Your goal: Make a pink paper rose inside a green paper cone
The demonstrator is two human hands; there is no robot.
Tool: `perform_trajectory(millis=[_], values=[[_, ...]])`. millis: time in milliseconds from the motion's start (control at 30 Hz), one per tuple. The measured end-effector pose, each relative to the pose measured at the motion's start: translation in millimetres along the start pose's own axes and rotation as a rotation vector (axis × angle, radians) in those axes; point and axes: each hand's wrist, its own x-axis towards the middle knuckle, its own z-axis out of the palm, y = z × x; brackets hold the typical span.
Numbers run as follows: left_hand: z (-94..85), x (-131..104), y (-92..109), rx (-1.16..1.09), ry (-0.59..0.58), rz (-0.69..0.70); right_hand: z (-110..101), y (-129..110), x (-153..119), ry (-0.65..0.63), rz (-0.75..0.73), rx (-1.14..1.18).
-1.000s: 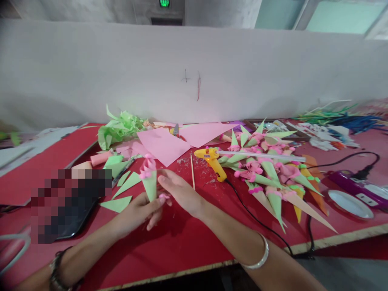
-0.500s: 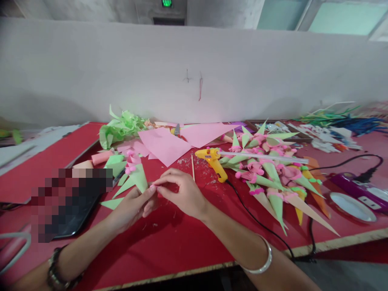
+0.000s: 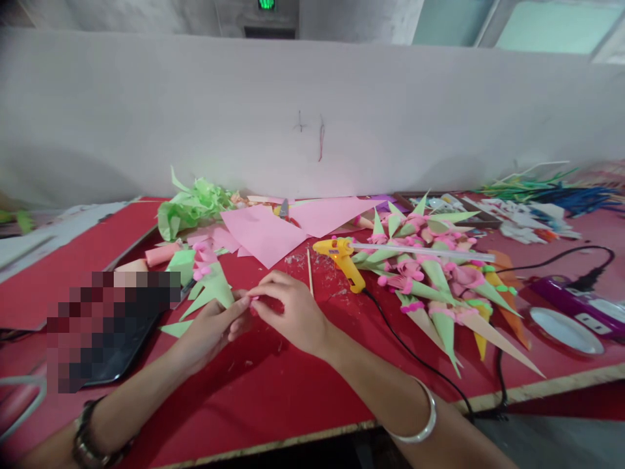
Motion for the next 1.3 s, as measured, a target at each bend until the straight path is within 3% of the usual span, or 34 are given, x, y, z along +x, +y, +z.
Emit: perform_trajectory(millis=[300,467,567,767,933,1067,1300], values=[[0.1,0,-2,-0.056,-0.031,-0.002,2,0,-1,0.005,-0.02,-0.075],[4.7,-2,-1,-0.246,-0.043,-0.011,1,-5,-2,0.063,-0.042,0.025],[3.7,-1,-1,-0.316,-0.036,-0.013,1,-8,-2,0.083,0.02,0.174],[-2.2,4,1,-0.367,0.089,0.02,0,-1,1,0.192,0.225,0.456],[0.4,1,-2,-0.288,0.038,-0.017,1,6,3,0.235,0.363,0.522],[0.4,0,-4,-0.261,-0.032,-0.043,2,5,2,0.273,0.389,0.535],[4.4,-2,1,-0.173,-0.094,-0.049,0,5,3,0.209,0.421,0.548]])
